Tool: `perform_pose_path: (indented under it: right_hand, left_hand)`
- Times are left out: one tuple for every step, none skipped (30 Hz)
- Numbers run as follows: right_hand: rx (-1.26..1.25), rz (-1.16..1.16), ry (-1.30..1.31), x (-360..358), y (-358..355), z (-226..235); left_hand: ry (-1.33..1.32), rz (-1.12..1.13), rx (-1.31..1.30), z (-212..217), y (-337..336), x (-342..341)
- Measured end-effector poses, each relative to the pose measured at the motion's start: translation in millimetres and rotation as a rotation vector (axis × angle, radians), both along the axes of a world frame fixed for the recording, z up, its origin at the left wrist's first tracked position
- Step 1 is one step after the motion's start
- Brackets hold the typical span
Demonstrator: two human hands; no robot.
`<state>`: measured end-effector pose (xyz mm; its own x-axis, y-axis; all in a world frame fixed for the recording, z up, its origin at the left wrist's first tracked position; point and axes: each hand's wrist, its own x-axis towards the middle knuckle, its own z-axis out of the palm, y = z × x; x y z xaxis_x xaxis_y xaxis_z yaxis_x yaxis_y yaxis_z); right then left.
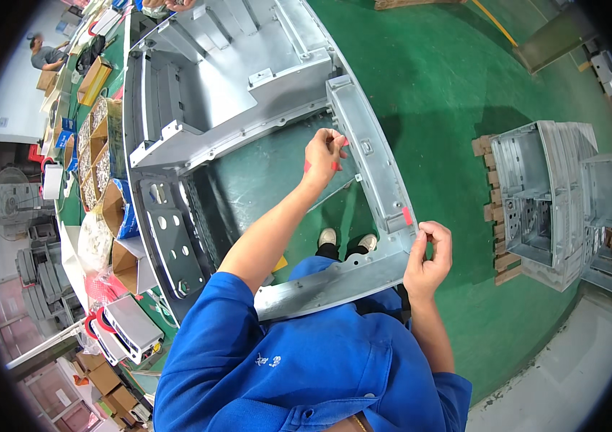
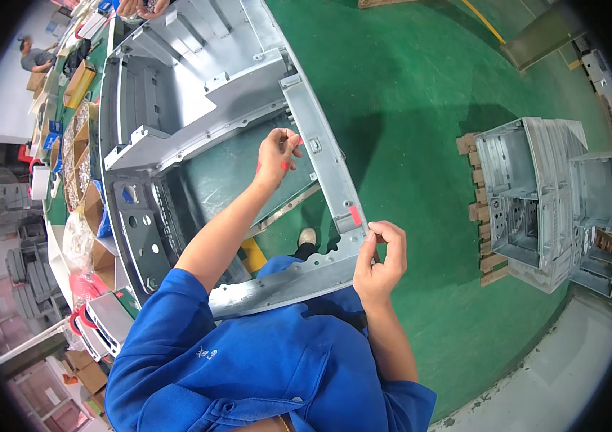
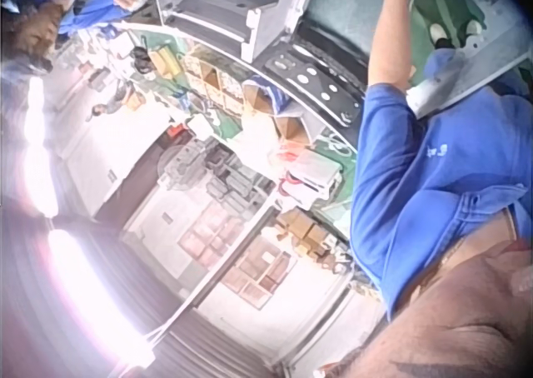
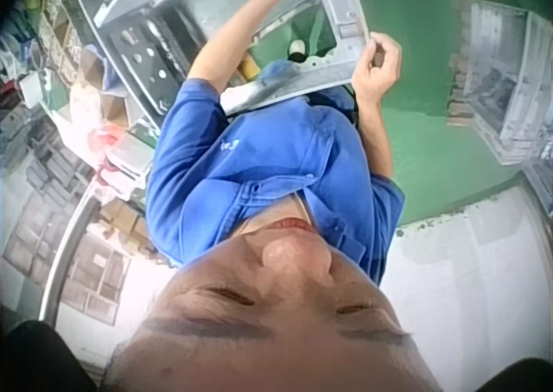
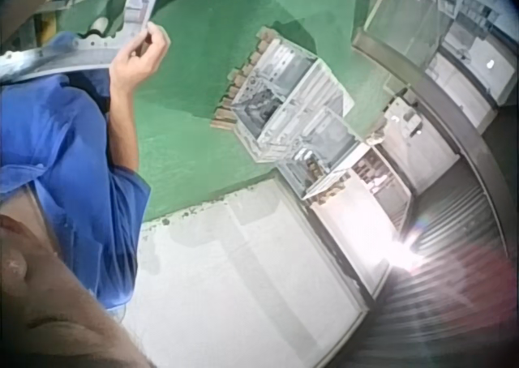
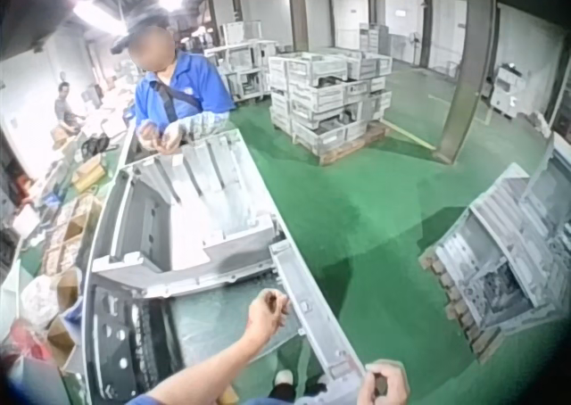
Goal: Moving metal chassis parts and applying pink tape strips to seal or mark the seams of a metal enclosure.
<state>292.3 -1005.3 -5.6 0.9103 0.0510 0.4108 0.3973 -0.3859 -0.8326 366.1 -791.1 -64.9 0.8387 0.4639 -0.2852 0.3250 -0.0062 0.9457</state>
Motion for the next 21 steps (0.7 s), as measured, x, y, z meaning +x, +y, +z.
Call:
perform_pose_path:
  right_hand:
    - [-0.002, 0.001, -0.002, 0, 0, 0]
    - [-0.002, 0.001, 0.004, 0, 0, 1]
    - [-0.002, 0.0, 0.01, 0, 0, 1]
    - [-0.001, -0.002, 0.015, 0, 0, 1]
    - [0.002, -0.003, 0.015, 0, 0, 1]
    - [0.005, -0.003, 0.015, 0, -1, 0]
    - [0.008, -0.004, 0.015, 0, -1, 0]
    - [0.011, -0.005, 0.019, 0, -1, 0]
    - [0.015, -0.006, 0.022, 0, -1, -1]
    - [0.02, -0.006, 0.026, 0, -1, -1]
    - [0.016, -0.005, 0.022, 0, -1, -1]
    - [0.013, -0.005, 0.018, 0, 0, 0]
    - [0.009, -0.005, 0.012, 0, -1, 0]
    - [0.012, -0.006, 0.016, 0, -1, 0]
    - [0.014, -0.007, 0.019, 0, -1, -1]
    - [0.016, -0.008, 0.022, 0, -1, -1]
    - [0.016, -0.009, 0.021, 0, -1, -2]
    - [0.017, -0.01, 0.02, 0, -1, -2]
    - [0.017, -0.011, 0.018, 0, -1, -3]
    - [0.02, -0.011, 0.019, 0, -1, -3]
    - [0.022, -0.011, 0.02, 0, -1, -2]
  left_hand:
    - [-0.003, 0.008, 0.019, -2, -2, -1]
    - [-0.042, 0.017, 0.011, -5, -4, -1]
    - [-0.08, 0.027, 0.003, -9, -5, -3]
    - [-0.118, 0.035, -0.004, -11, -6, -3]
    - [-0.134, 0.038, -0.03, -12, -7, -4]
    - [-0.149, 0.042, -0.055, -12, -8, -5]
    - [-0.164, 0.046, -0.081, -13, -9, -6]
    - [-0.187, 0.05, -0.093, -15, -9, -7]
    - [-0.211, 0.053, -0.105, -18, -10, -7]
    - [-0.234, 0.058, -0.116, -19, -10, -8]
    - [-0.231, 0.063, -0.144, -19, -10, -8]
    - [-0.227, 0.068, -0.172, -18, -10, -9]
    - [-0.225, 0.073, -0.2, -17, -10, -9]
    - [-0.227, 0.065, -0.194, -17, -10, -10]
    - [-0.23, 0.057, -0.189, -17, -10, -11]
    - [-0.234, 0.049, -0.183, -17, -10, -12]
    - [-0.24, 0.044, -0.179, -18, -10, -13]
    - [-0.247, 0.039, -0.175, -19, -10, -14]
    - [-0.254, 0.035, -0.17, -21, -10, -14]
    - [-0.274, 0.036, -0.169, -22, -11, -15]
    - [-0.295, 0.038, -0.167, -24, -11, -15]
